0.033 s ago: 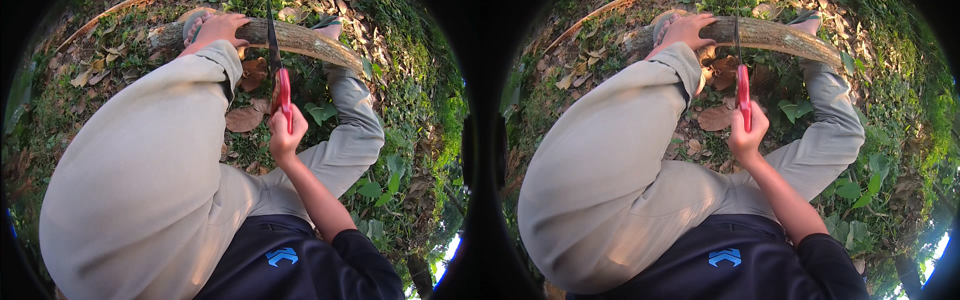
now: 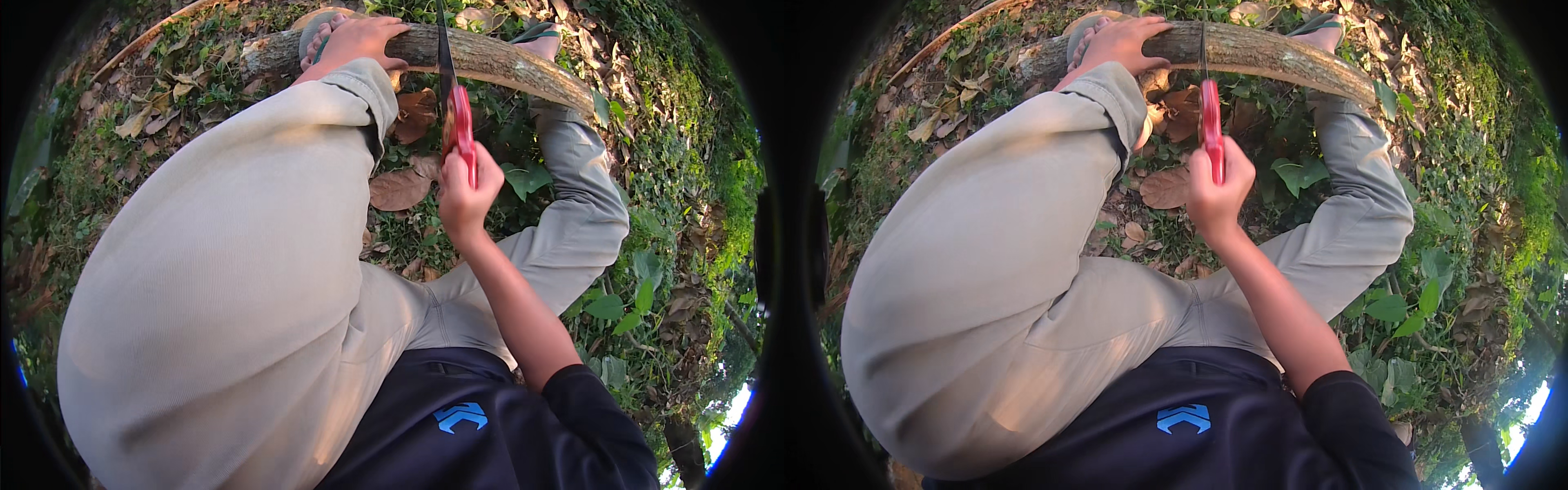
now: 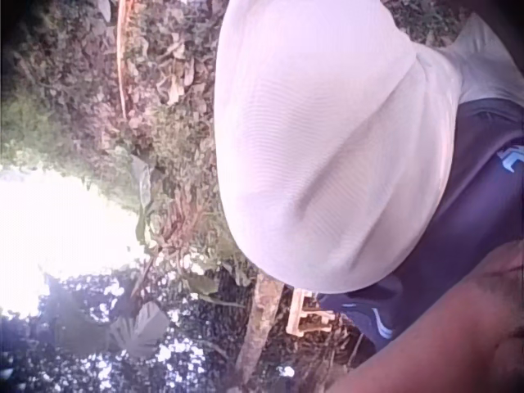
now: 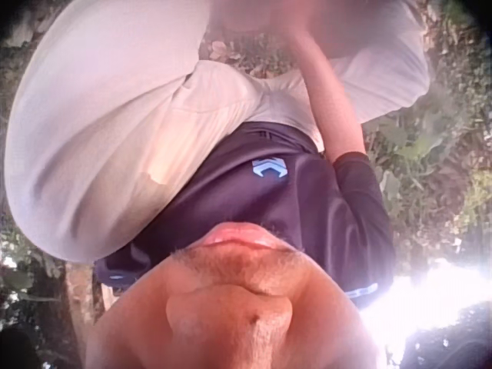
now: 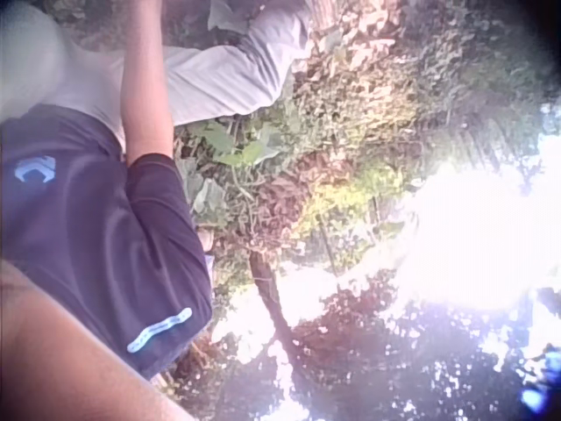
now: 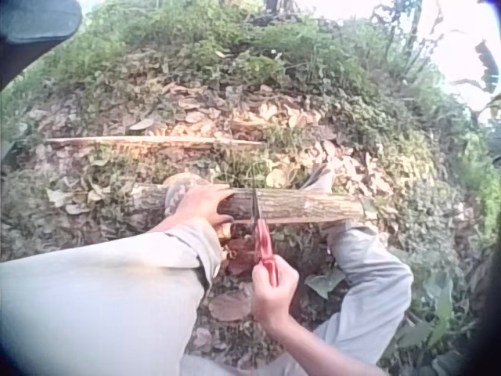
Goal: The person saws a piece of wood held between their feet using a hand saw.
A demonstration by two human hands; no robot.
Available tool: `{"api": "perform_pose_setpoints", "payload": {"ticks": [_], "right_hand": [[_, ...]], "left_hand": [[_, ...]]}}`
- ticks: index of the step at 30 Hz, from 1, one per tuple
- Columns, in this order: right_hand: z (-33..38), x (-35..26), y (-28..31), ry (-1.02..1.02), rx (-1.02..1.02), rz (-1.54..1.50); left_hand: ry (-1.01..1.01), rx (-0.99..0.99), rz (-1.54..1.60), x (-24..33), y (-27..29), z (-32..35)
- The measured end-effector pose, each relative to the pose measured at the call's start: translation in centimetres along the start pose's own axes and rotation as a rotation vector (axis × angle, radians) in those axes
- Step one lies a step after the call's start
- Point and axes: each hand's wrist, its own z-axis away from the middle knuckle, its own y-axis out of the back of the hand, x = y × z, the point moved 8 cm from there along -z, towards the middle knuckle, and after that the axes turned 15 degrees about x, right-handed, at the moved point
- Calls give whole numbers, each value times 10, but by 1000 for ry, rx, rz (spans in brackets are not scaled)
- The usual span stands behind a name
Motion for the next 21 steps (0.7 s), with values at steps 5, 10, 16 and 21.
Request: {"api": "perform_pose_setpoints", "payload": {"ticks": [5,10,16,21], "right_hand": [[-22,-22,-20,58,109,105],[-8,2,-13,-40,11,-37],[17,36,-20,747,-186,329],[10,37,-11,653,-212,258]], "left_hand": [[-48,-8,89,0,-14,-5],[-20,-22,6,2,0,1],[54,-122,-30,14,1,0],[24,-82,-14,5,1,1]]}}
